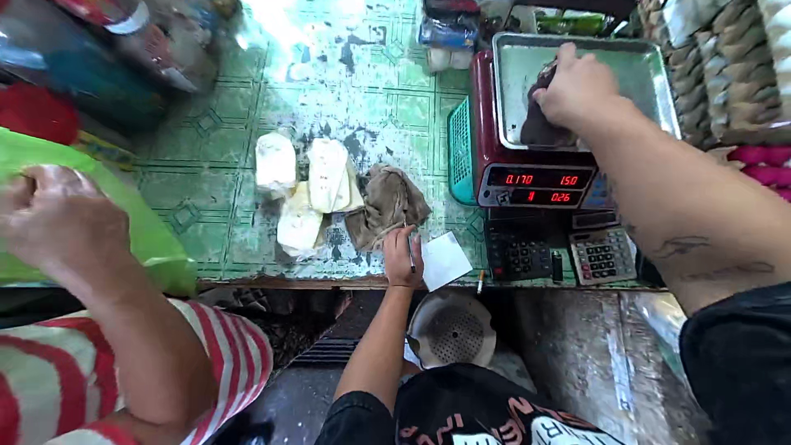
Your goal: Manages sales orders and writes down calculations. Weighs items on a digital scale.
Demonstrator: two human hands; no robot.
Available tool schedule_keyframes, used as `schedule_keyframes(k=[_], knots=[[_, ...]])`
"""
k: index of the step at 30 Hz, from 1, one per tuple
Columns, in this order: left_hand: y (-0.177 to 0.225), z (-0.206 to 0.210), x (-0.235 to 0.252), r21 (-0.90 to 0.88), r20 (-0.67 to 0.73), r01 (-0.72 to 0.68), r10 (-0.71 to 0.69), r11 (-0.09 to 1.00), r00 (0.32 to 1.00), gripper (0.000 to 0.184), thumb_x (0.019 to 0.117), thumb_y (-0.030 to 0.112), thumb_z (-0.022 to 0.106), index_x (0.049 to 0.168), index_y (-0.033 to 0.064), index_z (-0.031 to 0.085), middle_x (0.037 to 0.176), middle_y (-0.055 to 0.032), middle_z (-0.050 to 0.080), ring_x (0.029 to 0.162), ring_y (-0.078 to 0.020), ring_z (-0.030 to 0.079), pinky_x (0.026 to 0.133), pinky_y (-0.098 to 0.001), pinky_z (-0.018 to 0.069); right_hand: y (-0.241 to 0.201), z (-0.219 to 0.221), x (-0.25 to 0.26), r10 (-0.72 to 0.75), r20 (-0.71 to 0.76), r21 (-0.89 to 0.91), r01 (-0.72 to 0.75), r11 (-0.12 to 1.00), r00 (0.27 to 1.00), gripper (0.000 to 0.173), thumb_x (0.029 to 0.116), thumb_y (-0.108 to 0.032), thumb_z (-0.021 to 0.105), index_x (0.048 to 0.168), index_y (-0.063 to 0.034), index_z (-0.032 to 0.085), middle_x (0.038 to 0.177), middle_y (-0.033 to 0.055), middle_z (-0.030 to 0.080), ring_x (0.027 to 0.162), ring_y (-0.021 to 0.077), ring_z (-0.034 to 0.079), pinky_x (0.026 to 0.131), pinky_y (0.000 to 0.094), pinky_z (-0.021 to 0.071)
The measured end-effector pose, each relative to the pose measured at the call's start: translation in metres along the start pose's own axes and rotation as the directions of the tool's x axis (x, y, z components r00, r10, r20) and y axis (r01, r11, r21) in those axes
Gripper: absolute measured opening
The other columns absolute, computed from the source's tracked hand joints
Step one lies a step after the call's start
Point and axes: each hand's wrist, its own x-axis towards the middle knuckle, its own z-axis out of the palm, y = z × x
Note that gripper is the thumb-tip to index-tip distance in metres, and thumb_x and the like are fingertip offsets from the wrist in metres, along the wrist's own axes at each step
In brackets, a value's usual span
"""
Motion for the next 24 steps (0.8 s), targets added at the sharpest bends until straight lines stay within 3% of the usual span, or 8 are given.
schedule_keyframes(k=[4, 6, 8, 10, 15, 18, 21, 24], knots=[[0.001, 0.0, 0.001, -0.065, -0.073, 0.023, -0.028, 0.998, 0.997, 0.046, 0.1081, 0.033, 0.033, 0.125, 0.0068, 0.067, 0.112, -0.0147, 0.068, 0.111, -0.0278, 0.064, 0.099, -0.043, 0.0518, -0.043, -0.007, -0.067, -0.175, -0.143, 0.24, 0.206, 0.949, 0.974, 0.065, 0.1018, -0.032, 0.059, 0.156, -0.0088, 0.033, 0.141, 0.0296, 0.051, 0.116, 0.0478, 0.062, 0.092, 0.0655, 0.0522], [0.001, -0.001, 0.001, -0.105, -0.069, 0.046, -0.054, 0.993, 0.996, 0.043, 0.1067, 0.029, 0.035, 0.123, 0.0032, 0.066, 0.113, -0.0158, 0.069, 0.111, -0.0274, 0.065, 0.099, -0.043, 0.0523, -0.071, 0.022, -0.116, -0.317, -0.048, 0.452, 0.303, 0.839, 0.947, 0.057, 0.1019, -0.035, 0.06, 0.151, -0.0137, 0.04, 0.132, 0.02, 0.06, 0.111, 0.0358, 0.066, 0.09, 0.0591, 0.0559], [0.001, -0.003, 0.001, -0.143, -0.049, 0.076, -0.084, 0.987, 0.995, 0.042, 0.1058, 0.027, 0.037, 0.121, -0.0004, 0.065, 0.112, -0.0178, 0.068, 0.108, -0.0276, 0.066, 0.098, -0.0435, 0.0529, -0.089, 0.075, -0.14, -0.36, 0.145, 0.578, 0.216, 0.787, 0.922, 0.057, 0.1007, -0.036, 0.063, 0.149, -0.0125, 0.045, 0.129, 0.0218, 0.062, 0.11, 0.0376, 0.066, 0.091, 0.0616, 0.0548], [0.005, 0.002, 0.0, -0.161, -0.057, 0.079, -0.09, 0.984, 0.994, 0.039, 0.1044, 0.025, 0.038, 0.118, -0.0015, 0.064, 0.109, -0.0175, 0.068, 0.103, -0.026, 0.067, 0.093, -0.0417, 0.055, -0.091, 0.127, -0.14, -0.244, 0.276, 0.536, 0.062, 0.842, 0.93, 0.058, 0.102, -0.036, 0.06, 0.151, -0.0116, 0.042, 0.134, 0.0278, 0.057, 0.109, 0.0446, 0.066, 0.089, 0.0646, 0.0541], [0.002, -0.003, 0.002, -0.159, -0.038, 0.109, -0.116, 0.981, 0.993, 0.034, 0.1002, 0.02, 0.044, 0.117, -0.0001, 0.066, 0.104, -0.0153, 0.069, 0.092, -0.0228, 0.067, 0.084, -0.0403, 0.0577, -0.093, 0.196, -0.123, -0.061, 0.273, 0.368, -0.046, 0.928, 0.96, 0.062, 0.1038, -0.031, 0.057, 0.158, -0.0115, 0.033, 0.147, 0.0355, 0.043, 0.114, 0.0555, 0.06, 0.086, 0.0689, 0.0536], [0.0, -0.006, -0.001, -0.228, -0.017, 0.098, -0.104, 0.969, 0.994, 0.035, 0.1024, 0.021, 0.043, 0.119, 0.0013, 0.066, 0.102, -0.0122, 0.069, 0.088, -0.0184, 0.066, 0.081, -0.0383, 0.0576, -0.074, 0.183, -0.138, -0.131, 0.192, 0.544, 0.005, 0.839, 0.973, 0.073, 0.1016, -0.035, 0.061, 0.16, -0.0076, 0.027, 0.152, 0.0321, 0.04, 0.122, 0.052, 0.057, 0.094, 0.067, 0.0522], [0.011, -0.01, 0.005, -0.384, 0.004, 0.017, -0.016, 0.923, 1.0, 0.037, 0.1074, 0.024, 0.04, 0.119, -0.0002, 0.066, 0.107, -0.0113, 0.07, 0.091, -0.0151, 0.067, 0.083, -0.0346, 0.0574, -0.029, 0.155, -0.197, -0.288, 0.031, 0.761, 0.164, 0.627, 0.957, 0.068, 0.1014, -0.033, 0.063, 0.159, -0.0109, 0.033, 0.153, 0.0203, 0.047, 0.133, 0.0374, 0.054, 0.106, 0.0593, 0.0481], [0.036, -0.006, 0.021, -0.483, 0.124, -0.002, 0.07, 0.875, 0.99, 0.031, 0.1033, 0.028, 0.058, 0.09, 0.003, 0.07, 0.086, -0.0056, 0.069, 0.074, -0.0107, 0.065, 0.069, -0.0301, 0.0577, 0.042, 0.161, -0.268, -0.286, 0.065, 0.869, 0.087, 0.487, 0.956, 0.059, 0.0991, -0.033, 0.063, 0.152, -0.0122, 0.046, 0.143, 0.0092, 0.059, 0.128, 0.0187, 0.059, 0.105, 0.0419, 0.0531]])
